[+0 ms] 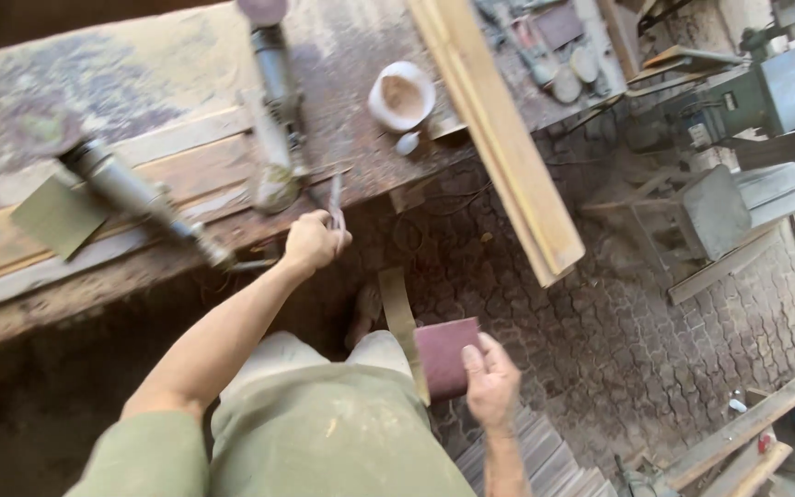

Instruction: Sanding wood boards with a power tool and applying glue to join pieces.

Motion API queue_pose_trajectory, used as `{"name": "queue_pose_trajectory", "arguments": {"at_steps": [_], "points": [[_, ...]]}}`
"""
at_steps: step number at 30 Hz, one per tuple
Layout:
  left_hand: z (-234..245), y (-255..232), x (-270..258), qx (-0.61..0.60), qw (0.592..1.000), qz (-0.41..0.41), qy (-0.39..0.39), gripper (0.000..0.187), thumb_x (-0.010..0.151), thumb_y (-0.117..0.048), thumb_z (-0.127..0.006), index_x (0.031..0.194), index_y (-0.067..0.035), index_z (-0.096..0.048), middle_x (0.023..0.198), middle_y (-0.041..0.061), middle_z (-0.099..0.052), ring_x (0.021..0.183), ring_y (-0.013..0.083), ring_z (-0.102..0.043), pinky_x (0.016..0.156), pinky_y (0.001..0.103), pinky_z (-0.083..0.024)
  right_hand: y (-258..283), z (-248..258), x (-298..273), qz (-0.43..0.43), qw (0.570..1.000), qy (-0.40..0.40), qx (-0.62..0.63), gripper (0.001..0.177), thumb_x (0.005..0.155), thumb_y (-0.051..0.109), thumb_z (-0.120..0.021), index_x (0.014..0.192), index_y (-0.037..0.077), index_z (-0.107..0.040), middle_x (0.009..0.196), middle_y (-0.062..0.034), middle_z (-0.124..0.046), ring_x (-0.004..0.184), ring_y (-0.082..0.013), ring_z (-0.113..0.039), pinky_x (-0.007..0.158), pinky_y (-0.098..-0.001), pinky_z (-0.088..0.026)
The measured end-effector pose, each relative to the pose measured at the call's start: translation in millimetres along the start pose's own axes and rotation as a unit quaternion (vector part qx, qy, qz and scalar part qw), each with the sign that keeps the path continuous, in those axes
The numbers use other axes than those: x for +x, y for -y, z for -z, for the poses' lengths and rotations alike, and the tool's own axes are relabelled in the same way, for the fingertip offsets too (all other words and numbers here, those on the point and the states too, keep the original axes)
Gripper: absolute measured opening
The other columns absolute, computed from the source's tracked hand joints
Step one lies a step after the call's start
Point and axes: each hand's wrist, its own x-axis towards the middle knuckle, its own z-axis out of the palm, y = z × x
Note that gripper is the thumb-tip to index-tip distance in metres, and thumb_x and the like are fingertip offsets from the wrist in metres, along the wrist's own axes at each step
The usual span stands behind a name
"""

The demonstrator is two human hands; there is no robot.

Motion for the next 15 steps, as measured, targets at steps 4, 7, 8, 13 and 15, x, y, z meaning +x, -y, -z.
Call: {"name": "queue_pose_trajectory", "arguments": {"at_steps": [4,7,8,13,15], "points": [[-59.0,-15.7,81.5,0.018,0.982,-0.008,-0.190,0.037,0.084,-0.034,-0.066,0.094,0.001,-0.072,0.089,0.022,-0.075,0.079,0.0467,-0.068,0.075,0.052,-0.054,-37.5,24.1,32.3,-0.013,0.999,0.007,0.043,0.036,0.089,0.007,-0.067,0.124,-0.003,-0.069,0.108,-0.0125,-0.082,0.089,-0.0165,-0.077,0.077,-0.0249,-0.061],[-59.5,-96.0,14.4,-0.038,0.974,-0.165,-0.149,0.019,0.081,-0.015,-0.062,0.074,0.001,-0.053,0.074,0.019,-0.059,0.066,0.0361,-0.051,0.066,0.044,-0.047,-53.2,36.6,62.7,-0.033,0.996,0.028,0.081,0.036,0.089,0.008,-0.066,0.123,-0.005,-0.068,0.109,-0.0143,-0.082,0.090,-0.0179,-0.078,0.077,-0.0255,-0.061],[-67.0,-114.7,-17.6,-0.039,0.975,-0.160,-0.151,0.019,0.081,-0.015,-0.062,0.074,0.001,-0.053,0.074,0.019,-0.059,0.066,0.0361,-0.051,0.066,0.044,-0.047,-56.6,41.7,75.3,-0.033,0.996,0.032,0.079,0.036,0.089,0.008,-0.066,0.123,-0.005,-0.068,0.109,-0.0143,-0.082,0.090,-0.0179,-0.078,0.077,-0.0255,-0.061],[-94.3,-177.4,-142.6,0.110,0.868,-0.470,0.117,0.055,0.057,-0.045,-0.091,0.083,-0.006,-0.062,0.143,0.026,-0.051,0.136,0.0438,-0.042,0.117,0.060,-0.022,-66.8,46.9,125.1,-0.072,0.963,0.151,0.210,0.025,0.096,0.003,-0.063,0.117,-0.007,-0.070,0.095,-0.0062,-0.074,0.077,-0.0081,-0.060,0.070,-0.0201,-0.050],[-117.7,-164.7,-155.3,0.138,0.882,-0.448,0.042,0.036,0.069,-0.031,-0.082,0.085,-0.005,-0.062,0.142,0.025,-0.052,0.132,0.0425,-0.046,0.110,0.054,-0.031,-66.2,39.4,132.3,-0.101,0.942,0.184,0.263,0.023,0.096,0.004,-0.064,0.114,-0.008,-0.070,0.093,-0.0076,-0.073,0.074,-0.0083,-0.060,0.068,-0.0203,-0.051]]}}
